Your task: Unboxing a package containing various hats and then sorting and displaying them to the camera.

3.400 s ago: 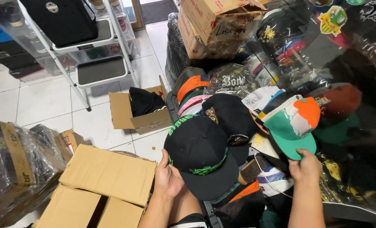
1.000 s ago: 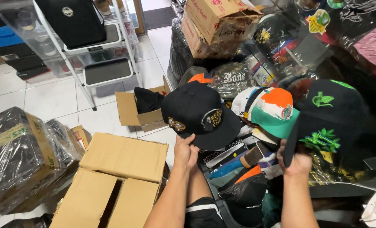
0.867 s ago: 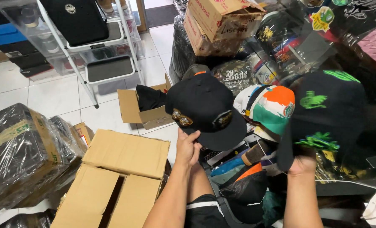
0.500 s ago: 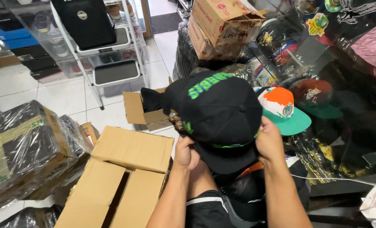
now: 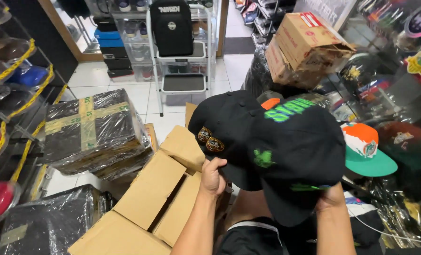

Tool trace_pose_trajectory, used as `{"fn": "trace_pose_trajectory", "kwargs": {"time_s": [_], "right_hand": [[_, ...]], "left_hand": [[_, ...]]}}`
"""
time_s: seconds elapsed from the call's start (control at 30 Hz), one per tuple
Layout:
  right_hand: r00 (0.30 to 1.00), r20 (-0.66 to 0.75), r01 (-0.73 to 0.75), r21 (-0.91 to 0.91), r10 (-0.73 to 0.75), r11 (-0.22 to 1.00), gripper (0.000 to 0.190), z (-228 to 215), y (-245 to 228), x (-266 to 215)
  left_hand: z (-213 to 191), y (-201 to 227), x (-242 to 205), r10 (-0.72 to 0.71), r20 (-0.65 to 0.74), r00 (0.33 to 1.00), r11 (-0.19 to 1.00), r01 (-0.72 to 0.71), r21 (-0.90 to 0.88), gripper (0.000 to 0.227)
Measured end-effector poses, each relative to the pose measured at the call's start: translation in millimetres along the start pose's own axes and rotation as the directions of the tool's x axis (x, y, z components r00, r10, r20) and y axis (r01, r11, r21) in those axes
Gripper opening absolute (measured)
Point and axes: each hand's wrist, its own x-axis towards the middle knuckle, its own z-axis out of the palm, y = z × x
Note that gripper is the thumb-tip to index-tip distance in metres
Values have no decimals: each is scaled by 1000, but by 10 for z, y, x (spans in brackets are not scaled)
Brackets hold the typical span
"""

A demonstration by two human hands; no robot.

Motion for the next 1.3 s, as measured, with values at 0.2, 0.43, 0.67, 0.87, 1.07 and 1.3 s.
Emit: {"fn": "trace_pose_trajectory", "kwargs": {"time_s": [0.2,0.43,0.67,0.87,1.07,1.3], "right_hand": [[997,-58,-58,-35,56,998,33,-216,-122,50],[983,-125,-139,-39,133,990,39,-340,60,23],[950,-190,-255,-14,248,967,49,271,470,239],[991,-67,-112,10,112,994,17,645,515,61],[983,38,-175,-88,178,981,46,443,625,177],[928,-107,-371,-338,356,865,57,679,307,108]], "left_hand": [[-441,114,139,167,58,984,984,-170,52,63],[-590,390,40,262,248,933,862,-342,374,53],[-618,306,-337,157,325,933,807,-311,503,49],[-504,570,-488,203,366,908,791,-373,486,50],[-454,936,-623,236,98,967,937,-253,240,59],[-746,1320,-583,191,61,980,960,-199,195,56]]}}
